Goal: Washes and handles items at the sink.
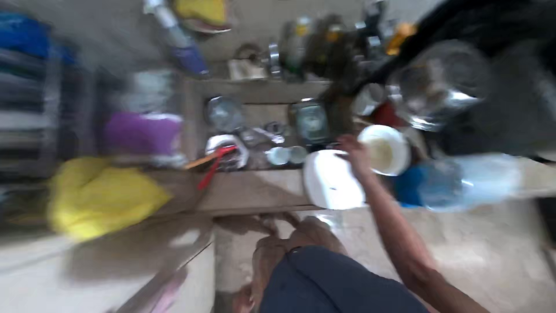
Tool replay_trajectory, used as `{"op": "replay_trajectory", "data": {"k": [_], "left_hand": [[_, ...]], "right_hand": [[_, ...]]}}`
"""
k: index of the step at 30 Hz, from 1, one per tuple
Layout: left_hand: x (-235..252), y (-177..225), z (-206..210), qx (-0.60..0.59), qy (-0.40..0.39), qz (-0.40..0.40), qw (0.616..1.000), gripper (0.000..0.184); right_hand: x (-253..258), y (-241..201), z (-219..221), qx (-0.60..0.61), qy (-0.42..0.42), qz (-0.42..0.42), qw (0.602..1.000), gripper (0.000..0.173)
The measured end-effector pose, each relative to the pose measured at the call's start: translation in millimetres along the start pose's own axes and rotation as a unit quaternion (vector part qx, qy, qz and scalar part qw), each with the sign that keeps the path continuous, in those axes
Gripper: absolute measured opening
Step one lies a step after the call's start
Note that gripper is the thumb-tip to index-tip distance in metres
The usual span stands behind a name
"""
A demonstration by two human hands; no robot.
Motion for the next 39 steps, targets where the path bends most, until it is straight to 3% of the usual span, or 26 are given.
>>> {"op": "replay_trajectory", "data": {"k": [3,5,7,9,12,14,19,24,27,31,37,39], "left_hand": [[-15.5,79.9,-53.9,-0.017,0.054,0.086,0.995,0.036],[-15.1,120.5,-73.5,-0.010,0.061,0.127,0.990,0.034],[-19.0,142.6,-79.9,0.008,0.056,0.154,0.986,0.032],[-17.9,157.2,-83.5,0.022,0.053,0.165,0.985,0.032],[-11.0,155.3,-77.7,0.054,0.041,0.147,0.987,0.032],[-3.9,143.3,-70.6,0.098,0.026,0.122,0.987,0.033],[16.3,120.0,-58.9,0.183,-0.011,0.062,0.981,0.032],[10.6,128.5,-56.2,0.140,0.009,0.050,0.989,0.029],[-7.7,138.0,-46.7,0.088,0.033,0.057,0.994,0.031],[-23.6,140.1,-31.5,0.070,0.045,0.070,0.994,0.029],[-54.8,155.5,-12.8,0.192,0.073,0.134,0.969,0.024],[-74.2,175.9,-6.6,0.223,0.080,0.193,0.952,0.024]], "right_hand": [[21.0,-17.6,31.5,0.032,0.016,0.005,0.999,0.040],[6.8,-29.5,55.0,0.017,0.022,0.018,0.999,0.037],[-22.8,-27.6,78.9,-0.002,0.005,0.050,0.999,0.036],[-45.5,-10.0,113.4,-0.029,-0.073,0.061,0.995,0.037],[-71.1,6.6,158.6,-0.122,-0.209,0.043,0.969,0.032],[-80.6,10.4,169.0,-0.183,-0.249,0.027,0.951,0.027],[-69.2,5.4,147.7,-0.260,-0.252,-0.020,0.932,0.026],[-43.5,-2.4,156.4,-0.313,-0.277,-0.100,0.903,0.025],[-30.8,-6.2,166.8,-0.342,-0.325,-0.108,0.875,0.033],[-21.2,7.4,173.9,-0.342,-0.376,-0.138,0.850,0.026],[-0.9,33.2,200.1,-0.360,-0.361,-0.140,0.849,0.039],[24.3,43.0,222.2,-0.384,-0.343,-0.159,0.843,0.047]]}}
Point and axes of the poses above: each hand's wrist, its own x-axis towards the middle knuckle, its own z-axis out of the palm, y = z × x, the point moved 6 cm from there along x, towards the middle knuckle, and after that the axes turned 13 degrees about -z, right-handed, at the moved point
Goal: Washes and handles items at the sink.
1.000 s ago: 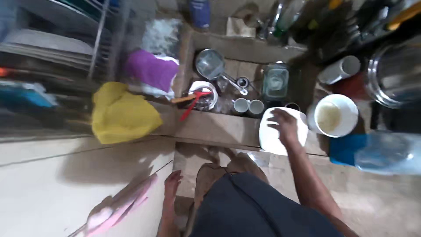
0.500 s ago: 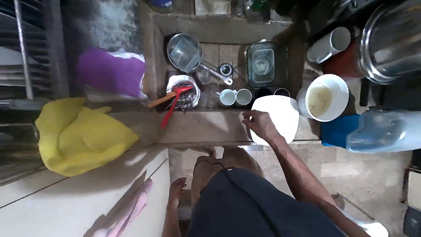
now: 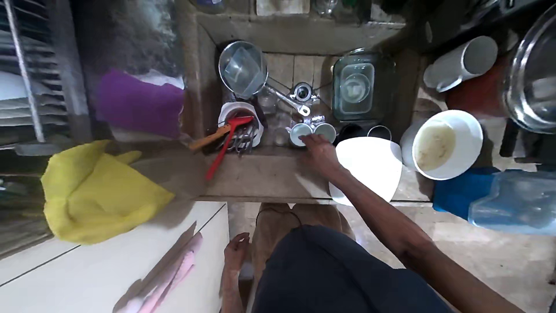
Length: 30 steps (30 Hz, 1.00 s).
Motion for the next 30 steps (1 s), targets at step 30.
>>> {"op": "replay_trajectory", "data": {"k": [30], "left_hand": [[43.7,566.6,-60.8,0.100,0.049,0.569,0.815,0.023]], "right_hand": [[195.1,66.5,42.4,0.080,0.084,0.051,0.992,0.073]]}}
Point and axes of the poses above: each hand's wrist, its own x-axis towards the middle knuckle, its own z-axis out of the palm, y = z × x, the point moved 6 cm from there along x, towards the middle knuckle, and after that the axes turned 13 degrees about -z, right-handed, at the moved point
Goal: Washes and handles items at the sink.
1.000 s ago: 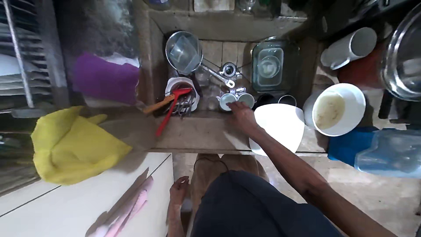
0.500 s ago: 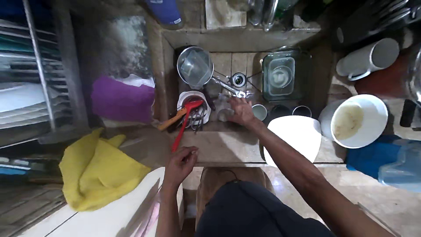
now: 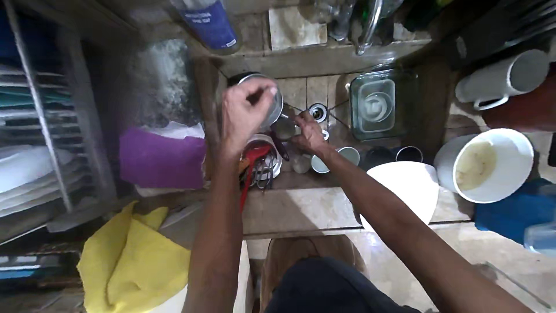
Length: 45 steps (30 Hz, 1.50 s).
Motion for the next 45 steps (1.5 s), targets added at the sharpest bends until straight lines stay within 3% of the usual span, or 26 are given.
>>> {"op": "replay_trajectory", "data": {"k": [4,8,10,12,15,17,26,28,30,33,35,39,45], "left_hand": [[62.4,3.0,18.8,-0.028,-0.030,-0.033,0.999,0.025],[103.3,10.9,39.5,-0.043,-0.031,-0.040,0.998,0.024],[121.1,13.6,49.5,-0.030,-0.022,-0.053,0.998,0.026],[140.5,18.8,60.5,-0.026,-0.034,-0.081,0.996,0.033],[167.8,26.9,81.1,-0.058,-0.084,-0.135,0.986,0.045],[182.9,30.0,97.6,-0.076,-0.114,-0.173,0.975,0.048],[203.2,30.6,129.4,-0.080,-0.186,-0.231,0.952,0.044],[202.3,27.4,131.5,-0.108,-0.199,-0.237,0.945,0.045],[203.2,21.9,133.1,-0.142,-0.210,-0.246,0.936,0.046],[206.6,14.3,134.8,-0.157,-0.225,-0.248,0.929,0.046],[208.6,14.4,134.5,-0.140,-0.225,-0.246,0.932,0.043],[208.4,21.5,134.3,-0.113,-0.211,-0.267,0.934,0.039],[208.1,17.0,133.8,-0.122,-0.185,-0.275,0.936,0.038]], "right_hand": [[-18.3,2.1,-2.1,0.041,0.032,-0.013,0.999,0.076],[-30.2,-0.7,-16.3,0.071,0.060,0.032,0.995,0.081],[-34.6,-0.7,-27.3,0.154,0.094,0.069,0.981,0.079],[-37.8,2.6,-38.0,0.282,0.167,0.109,0.938,0.069],[-44.3,7.6,-41.3,0.464,0.259,0.208,0.821,0.045],[-45.1,8.2,-41.6,0.518,0.284,0.260,0.764,0.046],[-34.6,21.9,-61.2,0.653,0.226,0.329,0.644,0.064],[-35.9,24.7,-68.2,0.638,0.208,0.314,0.672,0.061],[-38.5,25.9,-79.3,0.578,0.214,0.269,0.740,0.050],[-43.3,23.4,-94.8,0.441,0.221,0.182,0.851,0.064],[-46.0,20.7,-103.0,0.367,0.241,0.128,0.889,0.065],[-44.7,17.8,-117.2,0.325,0.288,0.054,0.899,0.070],[-36.9,12.7,-137.2,0.334,0.318,0.013,0.887,0.077]]}}
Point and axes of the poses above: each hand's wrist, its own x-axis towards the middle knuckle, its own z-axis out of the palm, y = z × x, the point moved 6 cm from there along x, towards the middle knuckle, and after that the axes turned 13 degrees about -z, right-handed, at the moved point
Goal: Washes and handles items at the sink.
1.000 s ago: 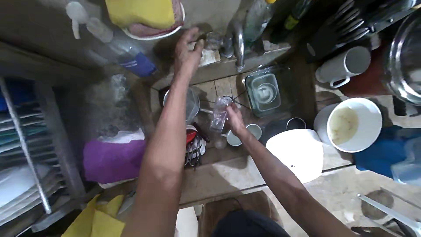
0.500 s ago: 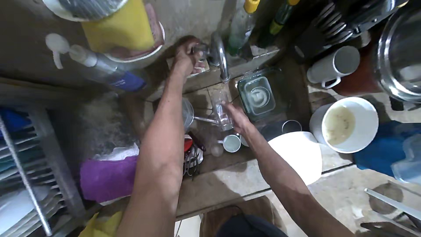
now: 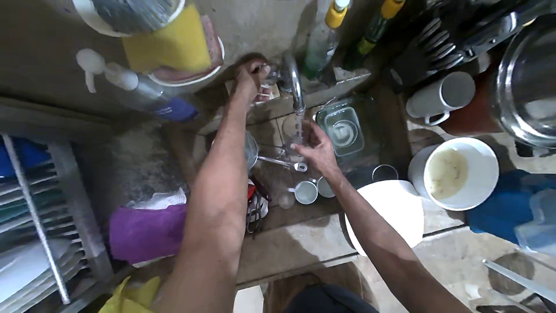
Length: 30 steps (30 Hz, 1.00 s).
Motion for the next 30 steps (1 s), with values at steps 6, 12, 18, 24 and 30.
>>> {"op": "replay_trajectory", "data": {"k": [6,12,18,24,30], "left_hand": [[-8.2,4.2,0.6,0.014,0.053,-0.002,0.998,0.039],[-65.5,-51.7,13.3,-0.063,0.129,0.109,0.984,0.042],[-117.1,-94.2,68.9,0.008,0.004,0.130,0.992,0.084],[-114.6,-99.7,79.9,0.046,0.085,0.139,0.986,0.081],[-97.9,-82.5,41.6,-0.054,-0.053,0.022,0.997,0.059]], "right_hand": [[1.1,-1.5,-3.4,-0.018,-0.007,0.004,1.000,0.081],[3.8,-2.7,-8.0,-0.033,-0.001,0.012,0.999,0.078],[6.5,7.2,-4.2,-0.053,-0.013,0.012,0.998,0.076],[8.3,8.2,-3.2,-0.131,-0.061,0.020,0.989,0.079],[6.6,13.4,-6.8,-0.153,-0.079,0.058,0.983,0.082]]}}
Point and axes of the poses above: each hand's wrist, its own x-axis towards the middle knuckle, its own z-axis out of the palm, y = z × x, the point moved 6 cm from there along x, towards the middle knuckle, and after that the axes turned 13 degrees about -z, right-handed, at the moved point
